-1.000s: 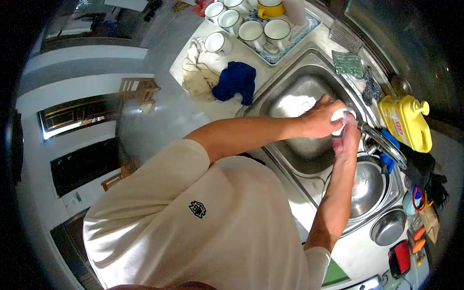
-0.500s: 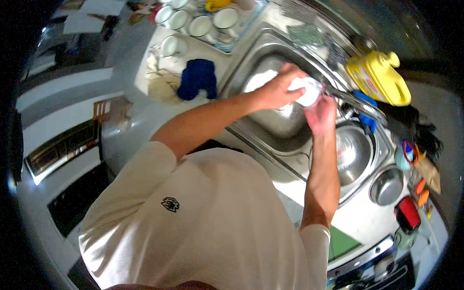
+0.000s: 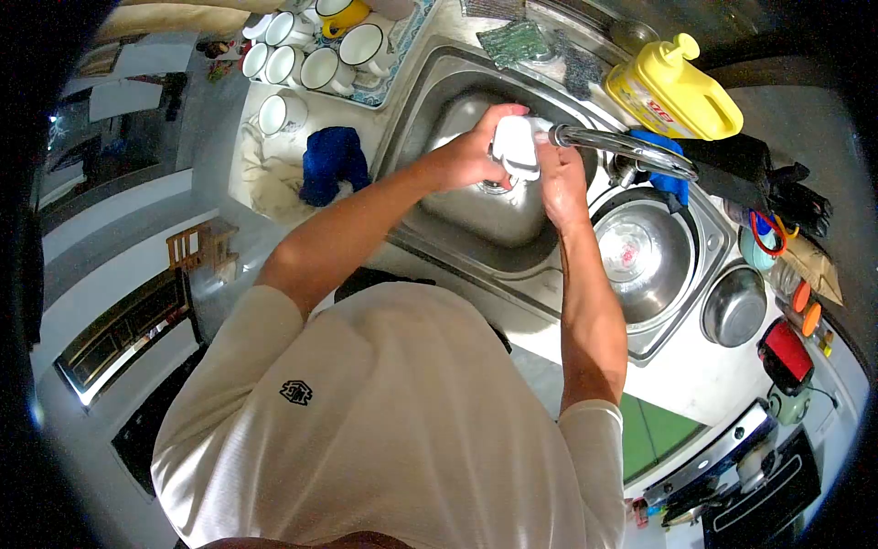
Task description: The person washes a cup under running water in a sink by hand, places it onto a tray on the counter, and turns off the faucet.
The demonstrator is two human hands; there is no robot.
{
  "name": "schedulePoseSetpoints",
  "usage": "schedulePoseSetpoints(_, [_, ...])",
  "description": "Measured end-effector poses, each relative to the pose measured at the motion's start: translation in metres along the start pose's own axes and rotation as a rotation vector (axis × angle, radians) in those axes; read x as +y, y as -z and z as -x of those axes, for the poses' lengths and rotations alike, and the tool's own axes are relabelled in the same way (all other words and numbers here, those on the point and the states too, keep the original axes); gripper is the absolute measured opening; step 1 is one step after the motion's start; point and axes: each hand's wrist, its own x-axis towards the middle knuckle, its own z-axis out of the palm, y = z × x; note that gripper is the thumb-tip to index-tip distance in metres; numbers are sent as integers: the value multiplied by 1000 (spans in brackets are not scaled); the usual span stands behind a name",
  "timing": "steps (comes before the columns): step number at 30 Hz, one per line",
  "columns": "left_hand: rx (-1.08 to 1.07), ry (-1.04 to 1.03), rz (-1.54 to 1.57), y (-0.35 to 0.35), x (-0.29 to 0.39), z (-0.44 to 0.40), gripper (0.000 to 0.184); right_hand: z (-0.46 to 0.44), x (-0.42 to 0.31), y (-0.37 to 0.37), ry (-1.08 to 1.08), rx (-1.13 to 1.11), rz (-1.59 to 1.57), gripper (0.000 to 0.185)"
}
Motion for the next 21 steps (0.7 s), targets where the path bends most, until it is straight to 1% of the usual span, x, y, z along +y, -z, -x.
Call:
schedulePoseSetpoints(1, [-1,1,1,1,4,1,90,2,5,4,-1,1,0,30])
schedulePoseSetpoints(3, [-63,189,793,0,8,5,77,14,-4,-4,57,10,124,37])
schedulePoseSetpoints(4, [-9,202,817,-3,5,3,59,18,-10,-15,98,-2,2,36])
schedulePoseSetpoints(5, [-12,200,816,-6,2,-1,59,18,-15,-15,101,0,3,36])
schedulePoseSetpoints(7, [119,330,795,-10,-4,-9,49,15,-20,-15,0,-33,126,35])
schedulePoseSetpoints(8, [109,339,649,-14,-2,-7,50,9,-20,-20,-61,52,39,31])
schedulePoseSetpoints(9, [107,339,649,-19,-2,-5,50,3,-23,-22,-60,55,39,31])
schedulePoseSetpoints(11, [313,-285,-333,-30,-4,0,58,-5,-29,-26,-186,273,-219,24])
schedulePoseSetpoints(12, [257,-190,-266,-30,-1,1,66,-12,-22,-17,-188,247,-285,23])
schedulePoseSetpoints(13, [254,-191,-264,-30,3,4,66,-19,-15,-9,-188,251,-285,23])
schedulePoseSetpoints(15, [191,-241,-519,-29,6,9,66,-25,-19,-5,-291,114,-360,19])
schedulePoseSetpoints(16, [200,-235,-556,-29,6,10,70,-22,-16,-7,-287,180,-364,16])
schedulePoseSetpoints(17, [197,-238,-556,-28,4,9,70,-16,-24,-15,-283,183,-364,16])
schedulePoseSetpoints(18, [241,-240,-453,-27,1,8,72,-11,-33,-24,-290,247,-240,16])
schedulePoseSetpoints(19, [284,-239,-350,-26,-2,8,74,-11,-24,-22,-249,253,-247,18])
schedulePoseSetpoints(20, [288,-245,-301,-22,-4,5,78,-11,-18,-23,-209,258,-255,20])
schedulePoseSetpoints(21, [289,-240,-301,-21,-5,5,78,-8,-14,-22,-214,256,-256,20])
